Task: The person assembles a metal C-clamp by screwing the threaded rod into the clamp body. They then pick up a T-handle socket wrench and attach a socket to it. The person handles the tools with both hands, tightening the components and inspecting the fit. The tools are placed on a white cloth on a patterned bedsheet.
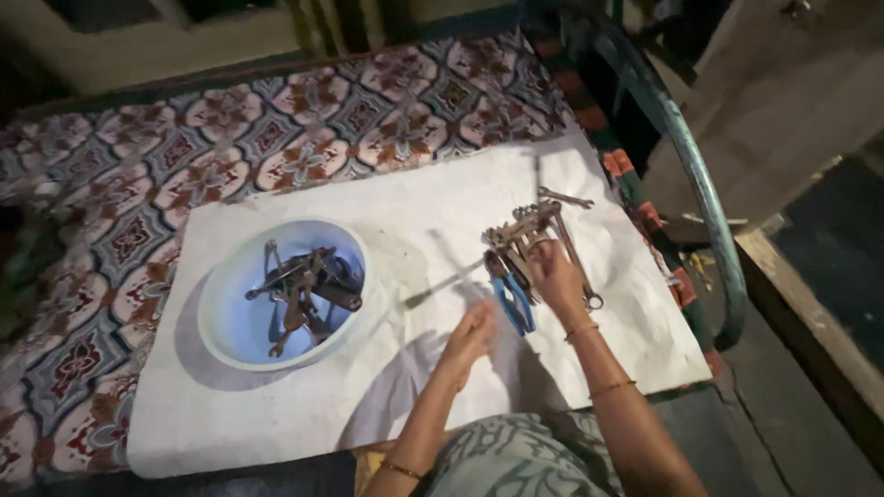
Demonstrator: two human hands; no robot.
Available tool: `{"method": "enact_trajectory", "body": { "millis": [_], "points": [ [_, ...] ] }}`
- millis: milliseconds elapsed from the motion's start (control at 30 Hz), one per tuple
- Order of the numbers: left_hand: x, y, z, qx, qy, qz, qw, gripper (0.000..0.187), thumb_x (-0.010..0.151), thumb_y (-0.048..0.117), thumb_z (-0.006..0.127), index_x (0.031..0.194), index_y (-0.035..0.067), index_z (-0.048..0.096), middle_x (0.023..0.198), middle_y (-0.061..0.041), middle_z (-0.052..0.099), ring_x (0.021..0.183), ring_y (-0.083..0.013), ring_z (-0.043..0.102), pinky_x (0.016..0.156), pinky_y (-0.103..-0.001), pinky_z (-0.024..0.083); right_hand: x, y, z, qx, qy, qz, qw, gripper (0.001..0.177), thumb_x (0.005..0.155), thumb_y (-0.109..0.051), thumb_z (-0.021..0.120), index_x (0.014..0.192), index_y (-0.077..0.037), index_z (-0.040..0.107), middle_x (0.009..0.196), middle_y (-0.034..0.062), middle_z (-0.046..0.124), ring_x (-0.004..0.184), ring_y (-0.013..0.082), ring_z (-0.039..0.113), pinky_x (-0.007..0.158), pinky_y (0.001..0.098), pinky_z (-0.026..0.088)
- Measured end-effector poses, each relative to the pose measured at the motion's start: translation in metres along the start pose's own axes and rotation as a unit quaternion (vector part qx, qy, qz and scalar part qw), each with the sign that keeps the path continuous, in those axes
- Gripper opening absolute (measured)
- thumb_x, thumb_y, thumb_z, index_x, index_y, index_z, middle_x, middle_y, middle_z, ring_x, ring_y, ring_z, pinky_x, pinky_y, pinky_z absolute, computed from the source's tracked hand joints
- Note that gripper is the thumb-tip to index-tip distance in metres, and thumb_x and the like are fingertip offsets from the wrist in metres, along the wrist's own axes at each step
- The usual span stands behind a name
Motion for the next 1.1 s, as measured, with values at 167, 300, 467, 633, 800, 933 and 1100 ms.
{"method": "enact_trajectory", "body": {
  "millis": [167,300,467,633,800,933,1100],
  "points": [
    [0.004,0.024,-0.005,0.119,0.053,0.219,0.967,0.077,0.101,0.037,0.066,0.161,0.013,0.025,0.142,-0.018,0.052,0.125,-0.0243,0.057,0.103,-0.039,0.047,-0.073,-0.071,0.019,-0.095,-0.121,-0.103,0.983,0.013,0.094,-0.021,0.065,0.104,-0.013,0.063,0.073,0.0151,0.07,0.063,0.0362,0.069,0.055,0.0473,0.053],
    [0.005,-0.001,-0.028,-0.175,0.134,0.126,0.967,0.076,0.099,0.046,0.053,0.164,0.02,0.023,0.143,-0.024,0.059,0.116,-0.0309,0.06,0.088,-0.041,0.043,-0.12,-0.107,0.027,-0.083,-0.197,-0.162,0.963,0.014,0.094,-0.017,0.066,0.104,-0.009,0.06,0.078,0.0137,0.069,0.07,0.0344,0.069,0.061,0.0458,0.053],
    [-0.013,0.026,-0.042,-0.282,0.098,0.158,0.941,0.068,0.099,0.047,0.05,0.157,0.017,0.031,0.146,-0.012,0.053,0.135,-0.0286,0.054,0.109,-0.046,0.047,-0.108,-0.099,0.011,0.088,-0.257,-0.031,0.962,0.024,0.087,-0.017,0.074,0.107,-0.007,0.065,0.094,0.0149,0.072,0.079,0.035,0.07,0.068,0.0417,0.056],
    [0.0,0.008,-0.043,-0.291,0.088,0.155,0.94,0.056,0.106,0.045,0.047,0.15,0.011,0.042,0.14,-0.017,0.058,0.127,-0.0314,0.055,0.107,-0.045,0.047,-0.054,-0.128,-0.032,0.095,-0.028,-0.081,0.992,0.036,0.086,0.001,0.055,0.12,-0.005,0.066,0.117,0.0159,0.069,0.106,0.0341,0.065,0.092,0.0428,0.052],
    [0.004,-0.004,-0.036,-0.327,0.101,0.149,0.928,0.048,0.105,0.038,0.051,0.145,0.013,0.049,0.137,-0.004,0.062,0.126,-0.0191,0.059,0.105,-0.036,0.047,-0.078,-0.191,0.0,-0.037,-0.103,-0.347,0.932,0.049,0.078,0.003,0.057,0.126,-0.005,0.066,0.127,0.0144,0.068,0.121,0.0339,0.061,0.104,0.0481,0.043],
    [-0.011,0.018,-0.034,-0.323,0.079,0.152,0.931,0.048,0.103,0.044,0.049,0.135,0.01,0.052,0.124,-0.017,0.066,0.117,-0.0272,0.067,0.104,-0.039,0.055,-0.064,-0.147,-0.011,-0.119,-0.051,-0.29,0.948,0.045,0.086,-0.002,0.057,0.131,-0.002,0.062,0.133,0.0179,0.063,0.128,0.0364,0.054,0.108,0.0518,0.037],
    [-0.019,0.028,-0.023,-0.289,0.097,0.161,0.939,0.052,0.106,0.042,0.049,0.141,0.003,0.05,0.133,-0.012,0.06,0.122,-0.0236,0.06,0.102,-0.042,0.048,-0.092,-0.15,0.022,0.029,-0.139,-0.285,0.948,0.044,0.089,0.005,0.052,0.131,-0.006,0.062,0.136,0.013,0.063,0.134,0.0317,0.055,0.116,0.0461,0.04]
  ]
}}
Point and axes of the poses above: each hand's wrist, its own x-axis towards the middle knuckle, its own z-axis out of the palm, y = z × x, the point moved 8 cm from there along x, towards the middle knuckle
